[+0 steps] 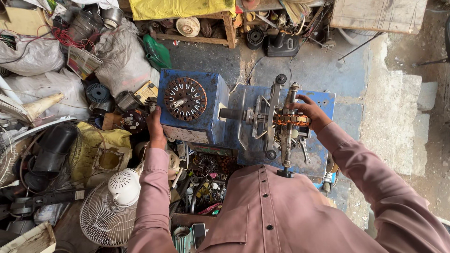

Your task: The person operates a blue motor winding machine, rotating the handle to wind copper wire onto a stator core. The person repeatedly adjusts the wire and the machine's guide to maintain consistent winding.

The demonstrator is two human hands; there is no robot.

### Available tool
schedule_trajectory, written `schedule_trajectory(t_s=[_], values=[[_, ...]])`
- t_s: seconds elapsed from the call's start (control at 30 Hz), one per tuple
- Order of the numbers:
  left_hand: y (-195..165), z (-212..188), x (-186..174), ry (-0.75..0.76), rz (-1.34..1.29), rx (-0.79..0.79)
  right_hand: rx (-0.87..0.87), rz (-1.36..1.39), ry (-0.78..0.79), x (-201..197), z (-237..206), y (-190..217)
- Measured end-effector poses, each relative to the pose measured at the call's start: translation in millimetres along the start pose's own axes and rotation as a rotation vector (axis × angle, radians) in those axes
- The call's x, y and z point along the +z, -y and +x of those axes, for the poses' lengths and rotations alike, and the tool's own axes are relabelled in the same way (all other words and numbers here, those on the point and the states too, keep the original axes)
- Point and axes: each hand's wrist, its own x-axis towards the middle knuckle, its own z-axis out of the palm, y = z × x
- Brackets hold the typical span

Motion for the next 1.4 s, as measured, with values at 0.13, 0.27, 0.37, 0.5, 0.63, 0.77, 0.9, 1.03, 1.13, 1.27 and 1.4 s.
schedule_trajectory(t_s=[0.13, 0.27, 0.37, 0.5, 0.63, 0.77, 0.9, 1.03, 1.13, 1.27, 1.4], values=[[-0.3, -0.8, -0.6, -0.017, -0.001, -0.044, 0.020, -0.002, -0.029, 0.5, -0.5, -1.0], [-1.6, -1.6, -0.9, -0.003, -0.001, -0.037, 0.006, 0.043, 0.003, 2.1, -3.8, -0.2], [-1.0, -1.4, -2.0, -0.010, 0.000, -0.046, 0.001, 0.038, 0.009, 4.2, -7.1, 1.3], [2.0, -0.2, -4.5, -0.006, -0.004, -0.042, 0.004, 0.035, -0.002, 6.0, -8.0, 2.4], [5.6, 1.5, -7.3, -0.013, 0.014, -0.022, -0.003, 0.043, 0.006, 5.6, -6.3, 2.1], [7.2, 2.3, -9.1, -0.020, 0.019, -0.038, -0.003, 0.034, 0.000, 5.2, -5.7, 1.5], [6.5, 1.1, -8.4, -0.021, 0.000, -0.033, -0.005, 0.021, -0.009, 5.2, -5.8, 1.9], [2.8, -0.8, -6.6, -0.023, 0.002, -0.052, -0.002, 0.026, -0.005, 5.5, -5.2, 1.6], [2.6, -0.7, -6.3, -0.022, 0.013, -0.039, -0.019, 0.047, 0.009, 5.2, -5.7, 1.9], [6.6, 1.2, -9.3, -0.033, 0.037, -0.053, -0.003, 0.047, -0.001, 5.5, -6.3, 2.3], [9.1, 1.5, -11.2, -0.035, 0.034, -0.046, -0.007, 0.050, 0.005, 6.4, -7.2, 2.2]])
